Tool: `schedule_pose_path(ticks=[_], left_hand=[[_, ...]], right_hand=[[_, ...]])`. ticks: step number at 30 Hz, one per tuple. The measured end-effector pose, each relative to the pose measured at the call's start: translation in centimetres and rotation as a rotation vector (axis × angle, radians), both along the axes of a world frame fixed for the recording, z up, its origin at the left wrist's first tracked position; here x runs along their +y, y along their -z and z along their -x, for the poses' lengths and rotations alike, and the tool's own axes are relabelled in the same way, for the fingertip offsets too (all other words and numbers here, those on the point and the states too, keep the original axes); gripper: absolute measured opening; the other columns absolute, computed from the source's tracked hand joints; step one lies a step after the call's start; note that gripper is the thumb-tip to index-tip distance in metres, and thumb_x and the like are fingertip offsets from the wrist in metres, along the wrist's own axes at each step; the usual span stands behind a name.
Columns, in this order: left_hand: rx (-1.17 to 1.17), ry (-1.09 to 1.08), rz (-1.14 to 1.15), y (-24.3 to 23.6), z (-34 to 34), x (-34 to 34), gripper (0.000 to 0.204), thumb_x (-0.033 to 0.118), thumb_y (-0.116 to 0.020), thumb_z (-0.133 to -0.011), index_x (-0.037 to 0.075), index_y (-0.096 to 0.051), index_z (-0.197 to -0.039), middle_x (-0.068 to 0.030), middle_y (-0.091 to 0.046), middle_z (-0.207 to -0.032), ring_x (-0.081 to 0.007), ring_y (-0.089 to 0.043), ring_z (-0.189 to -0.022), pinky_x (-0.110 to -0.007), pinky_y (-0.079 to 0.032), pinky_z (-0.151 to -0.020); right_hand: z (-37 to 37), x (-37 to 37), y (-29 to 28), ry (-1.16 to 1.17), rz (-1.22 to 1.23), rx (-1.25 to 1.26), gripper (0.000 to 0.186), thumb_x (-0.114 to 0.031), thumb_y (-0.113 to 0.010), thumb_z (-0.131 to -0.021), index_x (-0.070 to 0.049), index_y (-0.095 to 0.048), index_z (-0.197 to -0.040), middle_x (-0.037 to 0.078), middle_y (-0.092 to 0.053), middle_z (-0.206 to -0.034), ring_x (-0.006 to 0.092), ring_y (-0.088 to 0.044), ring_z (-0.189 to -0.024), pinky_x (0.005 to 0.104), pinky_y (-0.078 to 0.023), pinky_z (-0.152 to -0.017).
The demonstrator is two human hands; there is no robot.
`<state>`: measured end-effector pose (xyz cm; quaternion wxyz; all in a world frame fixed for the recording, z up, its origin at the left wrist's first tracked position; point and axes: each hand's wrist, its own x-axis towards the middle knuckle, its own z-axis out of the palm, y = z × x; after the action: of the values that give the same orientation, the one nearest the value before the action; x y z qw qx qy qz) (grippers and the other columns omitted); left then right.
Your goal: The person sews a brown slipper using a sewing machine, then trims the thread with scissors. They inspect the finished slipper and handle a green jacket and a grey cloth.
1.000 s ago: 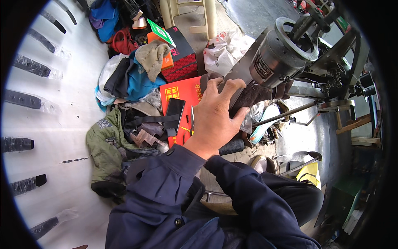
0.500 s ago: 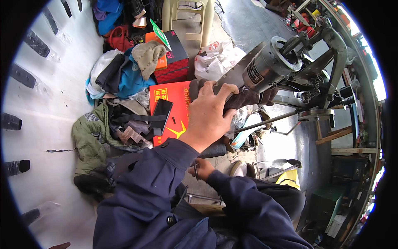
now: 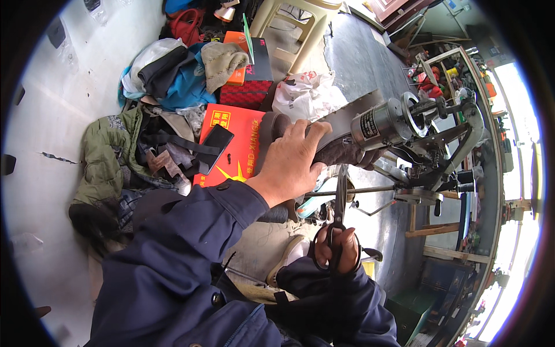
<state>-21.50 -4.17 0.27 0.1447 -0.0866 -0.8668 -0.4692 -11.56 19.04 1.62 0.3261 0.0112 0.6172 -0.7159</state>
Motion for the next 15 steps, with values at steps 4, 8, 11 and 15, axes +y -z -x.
schedule_pose_path(ticks=[4,8,11,15], left_hand=[[0.0,-0.016,-0.017,0.1,0.0,0.1,0.067,0.012,-0.082,-0.079,0.016,-0.043,-0.135,-0.0155,-0.052,-0.124,-0.0386,-0.056,-0.122,-0.049,-0.055,-0.091],[0.028,-0.021,-0.026,0.3,0.1,0.2,0.068,0.009,-0.081,-0.079,0.015,-0.044,-0.134,-0.0163,-0.052,-0.125,-0.0397,-0.055,-0.123,-0.05,-0.054,-0.093],[0.037,-0.009,-0.056,0.4,0.1,0.2,0.067,0.006,-0.08,-0.078,0.014,-0.044,-0.134,-0.0174,-0.051,-0.126,-0.0407,-0.053,-0.125,-0.05,-0.05,-0.098],[0.057,0.007,-0.111,0.5,0.0,0.1,0.065,0.002,-0.078,-0.078,0.011,-0.044,-0.132,-0.0191,-0.051,-0.127,-0.0416,-0.05,-0.127,-0.05,-0.044,-0.104]], right_hand=[[2.4,-1.3,0.1,0.046,0.126,-0.012,0.086,-0.08,-0.029,-0.097,0.001,-0.053,-0.081,-0.001,-0.04,-0.052,0.0095,-0.037,-0.04,0.0239,-0.03,-0.039],[3.1,-2.4,0.2,0.119,0.237,-0.101,0.086,-0.08,-0.023,-0.098,-0.001,-0.057,-0.087,-0.003,-0.038,-0.051,0.0088,-0.033,-0.037,0.0234,-0.028,-0.036],[3.7,-3.1,0.6,0.142,0.304,-0.16,0.086,-0.08,-0.023,-0.098,-0.002,-0.058,-0.088,-0.005,-0.036,-0.049,0.0088,-0.032,-0.035,0.0237,-0.027,-0.034],[4.0,-3.5,1.2,0.062,0.3,-0.183,0.086,-0.079,-0.021,-0.098,-0.002,-0.058,-0.089,-0.005,-0.036,-0.049,0.0086,-0.031,-0.034,0.0244,-0.027,-0.034]])
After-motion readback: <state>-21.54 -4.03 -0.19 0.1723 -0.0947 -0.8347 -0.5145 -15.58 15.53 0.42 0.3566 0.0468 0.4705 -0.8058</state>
